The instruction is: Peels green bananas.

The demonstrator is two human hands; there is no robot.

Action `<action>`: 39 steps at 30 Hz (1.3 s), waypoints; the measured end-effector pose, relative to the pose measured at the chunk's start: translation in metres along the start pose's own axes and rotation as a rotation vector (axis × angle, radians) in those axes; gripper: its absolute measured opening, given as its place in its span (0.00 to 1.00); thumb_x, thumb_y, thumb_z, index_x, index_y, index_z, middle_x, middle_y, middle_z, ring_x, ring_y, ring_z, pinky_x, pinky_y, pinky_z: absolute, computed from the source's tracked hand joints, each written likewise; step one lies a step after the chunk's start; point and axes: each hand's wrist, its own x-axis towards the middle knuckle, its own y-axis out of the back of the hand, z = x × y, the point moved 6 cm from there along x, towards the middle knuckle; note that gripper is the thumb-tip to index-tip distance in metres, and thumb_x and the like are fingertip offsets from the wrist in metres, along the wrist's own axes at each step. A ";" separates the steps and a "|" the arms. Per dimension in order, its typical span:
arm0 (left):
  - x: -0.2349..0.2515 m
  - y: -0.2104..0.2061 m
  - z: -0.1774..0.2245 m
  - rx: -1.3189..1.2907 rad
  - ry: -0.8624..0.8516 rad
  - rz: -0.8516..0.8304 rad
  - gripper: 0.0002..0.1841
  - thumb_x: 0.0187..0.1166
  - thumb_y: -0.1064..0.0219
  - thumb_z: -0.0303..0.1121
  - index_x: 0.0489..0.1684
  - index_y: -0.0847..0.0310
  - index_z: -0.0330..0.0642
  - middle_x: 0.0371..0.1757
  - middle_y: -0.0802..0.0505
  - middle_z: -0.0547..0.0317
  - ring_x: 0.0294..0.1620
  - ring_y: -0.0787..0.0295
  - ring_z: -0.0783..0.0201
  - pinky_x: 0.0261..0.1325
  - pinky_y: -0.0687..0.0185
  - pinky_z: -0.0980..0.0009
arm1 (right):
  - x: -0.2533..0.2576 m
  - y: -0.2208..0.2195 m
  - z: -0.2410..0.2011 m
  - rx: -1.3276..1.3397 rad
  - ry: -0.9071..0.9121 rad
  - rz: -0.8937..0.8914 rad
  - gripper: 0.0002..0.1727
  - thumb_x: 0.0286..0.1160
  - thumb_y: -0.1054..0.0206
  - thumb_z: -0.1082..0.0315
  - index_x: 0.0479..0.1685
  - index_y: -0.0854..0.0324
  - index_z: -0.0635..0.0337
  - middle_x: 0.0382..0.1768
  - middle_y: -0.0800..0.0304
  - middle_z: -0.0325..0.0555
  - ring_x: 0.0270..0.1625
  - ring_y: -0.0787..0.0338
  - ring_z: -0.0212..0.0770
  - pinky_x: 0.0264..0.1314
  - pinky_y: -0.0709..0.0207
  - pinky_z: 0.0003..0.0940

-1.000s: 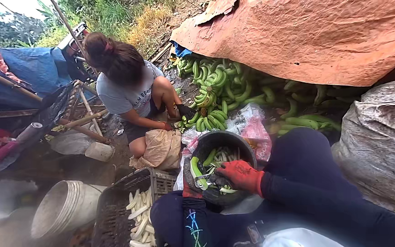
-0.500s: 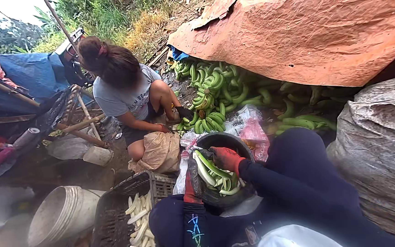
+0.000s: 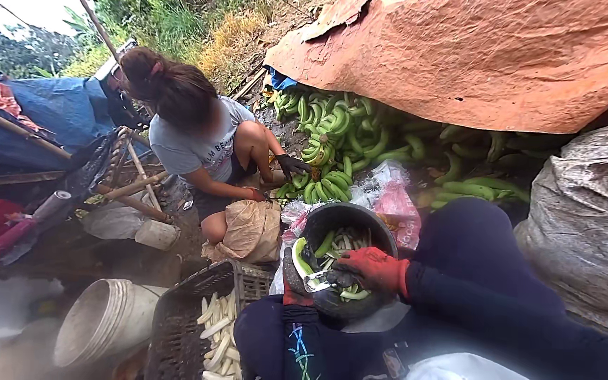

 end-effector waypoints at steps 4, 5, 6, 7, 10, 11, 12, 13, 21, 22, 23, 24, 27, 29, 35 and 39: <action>-0.007 -0.017 0.008 0.202 -0.137 -0.219 0.28 0.95 0.76 0.40 0.56 0.28 0.32 0.35 0.09 0.55 0.34 0.09 0.68 0.36 0.11 0.73 | 0.011 0.009 -0.004 -0.046 -0.086 -0.011 0.21 0.84 0.37 0.66 0.73 0.21 0.62 0.64 0.15 0.68 0.64 0.13 0.70 0.60 0.23 0.68; -0.019 -0.032 0.015 0.301 -0.120 -0.032 0.28 0.96 0.75 0.41 0.56 0.27 0.33 0.32 0.11 0.56 0.31 0.12 0.69 0.34 0.14 0.73 | 0.012 0.011 -0.007 -0.057 -0.090 -0.012 0.21 0.83 0.37 0.66 0.73 0.22 0.62 0.63 0.15 0.68 0.63 0.13 0.70 0.59 0.23 0.68; -0.032 -0.051 0.021 0.393 -0.071 0.149 0.28 0.97 0.74 0.41 0.59 0.27 0.32 0.34 0.14 0.55 0.32 0.15 0.69 0.37 0.17 0.73 | 0.012 0.012 -0.009 -0.061 -0.107 -0.011 0.22 0.83 0.36 0.66 0.73 0.22 0.63 0.63 0.15 0.69 0.63 0.13 0.71 0.59 0.23 0.69; -0.038 -0.061 0.025 0.445 -0.031 0.252 0.27 0.97 0.74 0.40 0.63 0.28 0.33 0.37 0.15 0.55 0.33 0.17 0.69 0.40 0.18 0.74 | 0.012 0.013 -0.010 -0.060 -0.143 0.001 0.22 0.82 0.36 0.66 0.73 0.23 0.63 0.63 0.15 0.69 0.63 0.13 0.71 0.58 0.23 0.68; -0.008 -0.024 0.004 0.342 -0.171 -0.103 0.25 0.96 0.71 0.39 0.66 0.31 0.32 0.42 0.12 0.52 0.41 0.12 0.68 0.46 0.13 0.71 | 0.019 0.023 -0.006 -0.002 -0.347 0.061 0.24 0.85 0.40 0.66 0.78 0.27 0.62 0.67 0.18 0.68 0.68 0.15 0.69 0.62 0.22 0.67; 0.001 -0.014 -0.003 0.323 -0.198 -0.168 0.24 0.96 0.70 0.40 0.67 0.30 0.34 0.45 0.11 0.54 0.45 0.12 0.68 0.49 0.13 0.71 | 0.022 0.027 -0.003 0.020 -0.404 0.090 0.23 0.86 0.42 0.65 0.78 0.27 0.61 0.68 0.18 0.67 0.69 0.15 0.68 0.64 0.22 0.66; 0.002 -0.014 -0.007 0.331 -0.191 -0.079 0.26 0.96 0.70 0.43 0.64 0.28 0.36 0.43 0.12 0.55 0.42 0.13 0.68 0.47 0.13 0.69 | 0.024 0.030 -0.001 0.042 -0.442 0.116 0.23 0.87 0.43 0.64 0.78 0.28 0.61 0.69 0.18 0.66 0.70 0.15 0.67 0.64 0.22 0.66; 0.001 -0.018 -0.006 0.349 -0.182 -0.009 0.27 0.96 0.71 0.45 0.63 0.26 0.39 0.42 0.12 0.55 0.42 0.13 0.68 0.47 0.14 0.69 | 0.025 0.031 -0.001 0.051 -0.456 0.134 0.23 0.88 0.45 0.64 0.78 0.27 0.60 0.69 0.17 0.66 0.70 0.15 0.66 0.64 0.22 0.65; 0.011 0.010 -0.012 0.644 -0.169 0.064 0.25 0.96 0.60 0.42 0.80 0.32 0.34 0.69 0.14 0.45 0.66 0.15 0.64 0.71 0.19 0.65 | 0.027 0.025 0.013 0.133 -0.542 0.140 0.22 0.90 0.48 0.62 0.77 0.27 0.59 0.67 0.15 0.64 0.71 0.14 0.63 0.68 0.23 0.63; 0.013 0.011 -0.012 0.680 -0.174 0.088 0.25 0.96 0.59 0.41 0.79 0.31 0.33 0.69 0.14 0.44 0.66 0.15 0.63 0.71 0.19 0.64 | 0.027 0.026 0.014 0.144 -0.546 0.138 0.22 0.90 0.48 0.62 0.77 0.26 0.59 0.67 0.15 0.64 0.71 0.14 0.63 0.69 0.23 0.63; 0.012 0.013 -0.013 0.709 -0.171 0.116 0.25 0.96 0.59 0.40 0.79 0.32 0.32 0.70 0.15 0.42 0.67 0.15 0.62 0.72 0.20 0.64 | 0.027 0.026 0.015 0.158 -0.555 0.130 0.22 0.91 0.48 0.62 0.77 0.27 0.59 0.67 0.15 0.64 0.72 0.15 0.62 0.70 0.24 0.63; 0.008 0.013 -0.013 0.712 -0.157 0.122 0.25 0.96 0.59 0.39 0.81 0.34 0.30 0.73 0.17 0.40 0.70 0.18 0.61 0.75 0.24 0.64 | 0.026 0.026 0.018 0.170 -0.572 0.126 0.22 0.91 0.48 0.62 0.78 0.27 0.59 0.68 0.15 0.64 0.72 0.15 0.62 0.71 0.24 0.63; -0.002 0.005 -0.007 0.569 -0.218 0.100 0.22 0.95 0.60 0.41 0.67 0.26 0.35 0.48 0.09 0.52 0.45 0.10 0.69 0.50 0.11 0.71 | 0.018 0.026 0.042 0.204 -0.657 0.150 0.23 0.92 0.50 0.61 0.78 0.28 0.61 0.70 0.16 0.65 0.75 0.17 0.63 0.74 0.26 0.63; 0.001 0.011 0.004 0.566 -0.232 0.100 0.24 0.95 0.60 0.42 0.72 0.28 0.34 0.50 0.10 0.53 0.46 0.11 0.69 0.52 0.12 0.70 | 0.011 0.029 0.050 0.197 -0.643 0.149 0.22 0.93 0.51 0.61 0.77 0.27 0.62 0.69 0.16 0.66 0.75 0.17 0.64 0.74 0.27 0.64; 0.024 0.046 0.000 0.637 -0.255 0.092 0.26 0.96 0.61 0.42 0.80 0.34 0.33 0.70 0.17 0.44 0.66 0.18 0.66 0.70 0.22 0.68 | 0.002 0.011 0.027 0.216 -0.102 0.048 0.18 0.90 0.41 0.59 0.64 0.17 0.62 0.55 0.09 0.63 0.60 0.11 0.62 0.66 0.25 0.67; 0.004 0.014 0.007 0.481 -0.221 0.064 0.25 0.96 0.65 0.38 0.74 0.33 0.27 0.55 0.12 0.46 0.50 0.13 0.67 0.56 0.15 0.68 | -0.005 0.001 0.002 0.104 -0.066 -0.074 0.19 0.87 0.39 0.66 0.72 0.20 0.62 0.61 0.12 0.66 0.66 0.13 0.66 0.67 0.25 0.67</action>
